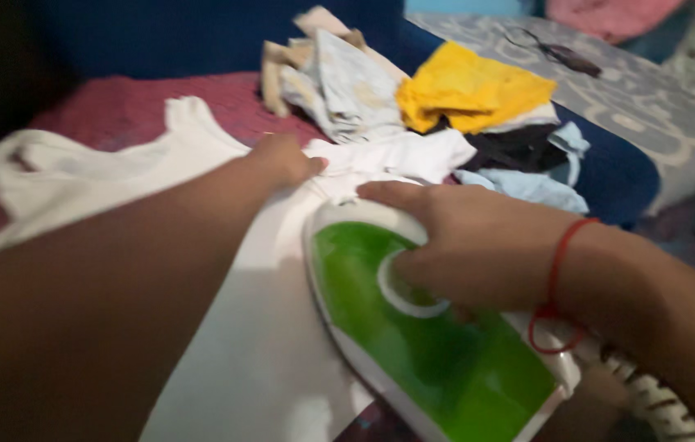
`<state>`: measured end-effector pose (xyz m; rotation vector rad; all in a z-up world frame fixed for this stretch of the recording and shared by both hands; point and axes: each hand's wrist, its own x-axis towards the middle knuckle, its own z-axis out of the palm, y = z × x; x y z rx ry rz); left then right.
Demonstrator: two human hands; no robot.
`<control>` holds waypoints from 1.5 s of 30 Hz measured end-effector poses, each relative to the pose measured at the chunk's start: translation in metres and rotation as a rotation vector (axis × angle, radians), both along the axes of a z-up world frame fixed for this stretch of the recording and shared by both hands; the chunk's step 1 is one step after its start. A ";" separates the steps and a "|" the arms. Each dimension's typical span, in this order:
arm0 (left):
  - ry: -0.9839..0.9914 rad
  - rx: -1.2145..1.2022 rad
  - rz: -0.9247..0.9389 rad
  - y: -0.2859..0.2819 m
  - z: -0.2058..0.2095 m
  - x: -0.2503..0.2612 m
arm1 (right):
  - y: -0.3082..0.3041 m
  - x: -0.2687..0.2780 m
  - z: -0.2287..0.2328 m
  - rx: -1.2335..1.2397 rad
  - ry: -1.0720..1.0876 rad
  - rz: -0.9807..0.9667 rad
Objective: The person irons a grey t-shirt and then a white tank top on a bed. They use a green and white iron, smoothing the fabric and adjusting the garments between passes. The person handles the clothes by hand, laying them flat and moving the iron across the surface.
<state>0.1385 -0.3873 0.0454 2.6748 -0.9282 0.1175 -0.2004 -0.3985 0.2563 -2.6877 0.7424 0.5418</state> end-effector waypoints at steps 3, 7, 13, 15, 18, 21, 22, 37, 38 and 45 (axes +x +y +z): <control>0.004 0.151 0.029 -0.018 -0.003 0.016 | 0.000 0.008 -0.002 -0.026 0.027 -0.014; -0.119 0.198 -0.113 -0.048 0.027 0.042 | -0.004 0.017 -0.008 -0.036 0.016 -0.066; 0.290 -0.621 -0.134 -0.035 0.046 0.077 | 0.014 0.041 -0.009 -0.108 -0.025 -0.012; -0.010 -0.407 -0.358 -0.010 0.030 0.086 | 0.023 0.047 -0.007 -0.144 -0.005 -0.019; -0.026 -0.093 -0.475 0.026 -0.008 0.085 | 0.026 0.054 -0.008 -0.158 -0.006 -0.056; 0.252 -0.035 -0.266 0.033 -0.017 0.077 | 0.021 0.058 -0.011 -0.134 -0.041 0.014; 0.268 0.021 -0.233 0.029 -0.014 0.073 | 0.018 0.060 -0.013 -0.127 -0.052 0.049; 0.124 -0.016 -0.479 0.030 0.048 0.069 | -0.036 0.129 -0.046 -0.209 -0.256 0.371; 0.118 -0.077 -0.481 0.033 0.042 0.073 | -0.038 0.140 -0.048 -0.157 -0.228 0.315; -0.042 -0.493 -0.151 0.084 0.009 0.041 | -0.045 0.192 -0.054 -0.187 -0.297 0.443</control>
